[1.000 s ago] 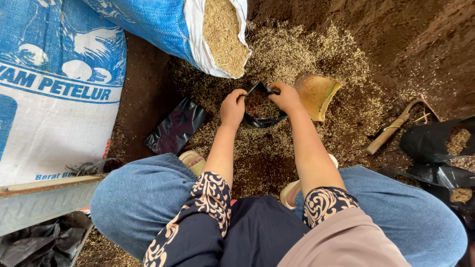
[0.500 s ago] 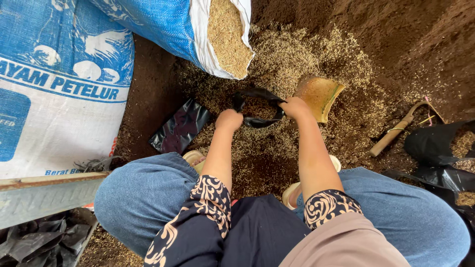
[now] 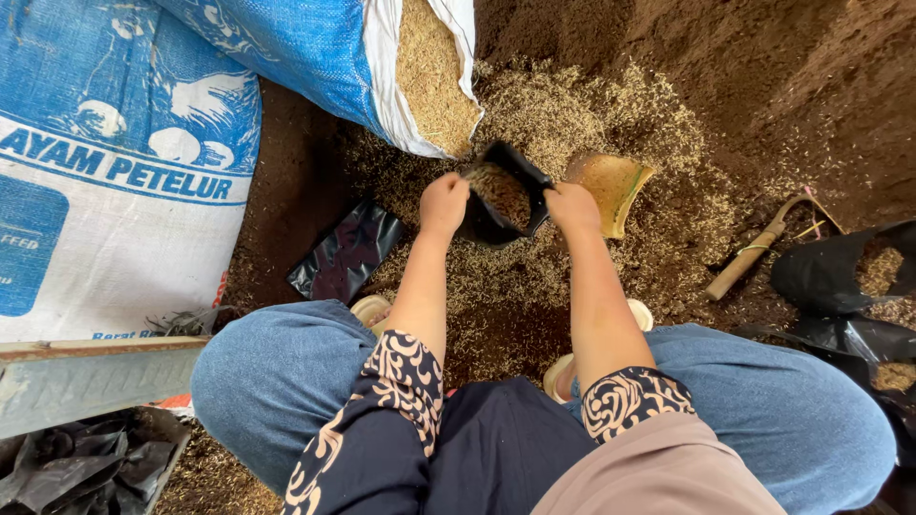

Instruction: The person scoops grain from a large sack into small black plastic bags using a scoop, then folds and seals each bag. The process is repeated for multiple bags.

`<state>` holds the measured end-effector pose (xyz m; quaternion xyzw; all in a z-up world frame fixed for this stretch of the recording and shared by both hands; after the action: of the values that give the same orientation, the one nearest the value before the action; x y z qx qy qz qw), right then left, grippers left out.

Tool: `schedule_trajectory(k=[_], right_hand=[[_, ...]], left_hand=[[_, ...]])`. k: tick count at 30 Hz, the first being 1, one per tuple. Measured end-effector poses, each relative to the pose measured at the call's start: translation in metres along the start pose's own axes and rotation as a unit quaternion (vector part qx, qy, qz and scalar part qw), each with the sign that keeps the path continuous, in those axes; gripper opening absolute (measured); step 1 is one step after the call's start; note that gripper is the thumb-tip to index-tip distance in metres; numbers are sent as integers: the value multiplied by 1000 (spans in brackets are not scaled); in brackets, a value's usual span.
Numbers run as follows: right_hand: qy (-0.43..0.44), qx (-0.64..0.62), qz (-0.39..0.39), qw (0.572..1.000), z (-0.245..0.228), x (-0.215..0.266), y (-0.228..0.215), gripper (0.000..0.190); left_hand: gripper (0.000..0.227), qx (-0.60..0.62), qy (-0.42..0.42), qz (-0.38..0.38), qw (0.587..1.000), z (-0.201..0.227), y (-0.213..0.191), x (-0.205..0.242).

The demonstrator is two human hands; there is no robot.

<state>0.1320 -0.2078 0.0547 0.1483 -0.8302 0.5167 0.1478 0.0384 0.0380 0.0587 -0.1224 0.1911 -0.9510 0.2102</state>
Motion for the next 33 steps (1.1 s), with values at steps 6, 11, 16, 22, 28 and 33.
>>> schedule_trajectory(k=[6,11,16,22,28,33], right_hand=[[67,148,-134,978,43,-2,12,41],[-19,137,10,990,8,14,15,54],[-187,159,143,959,-52,29,17,54],[-80,88,119,986,-41,9,2,29],[-3,31,167,985,0,2,-12,29],[-157,52,210,964,-12,5,-4,40]], left_hand=[[29,-147,104,-26,983,17,19,-5],[51,-182,-99,-51,977,-11,9,27],[57,-269,-168,-178,931,-30,24,50],[34,-200,-66,-72,975,-31,24,27],[36,-174,-41,-16,984,-17,19,5],[29,-96,-114,-15,989,-29,24,21]])
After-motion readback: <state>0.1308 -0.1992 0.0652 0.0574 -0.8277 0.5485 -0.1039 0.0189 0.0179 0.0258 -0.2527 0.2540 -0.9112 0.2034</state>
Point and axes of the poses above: each hand's wrist, its own x-axis away from the middle knuckle, its own y-axis out of the palm, z = x × y, the point moved 4 cm from there along -x, towards the middle knuckle, and after that the axes turned 1 degree about -y, right-handed, at the moved point
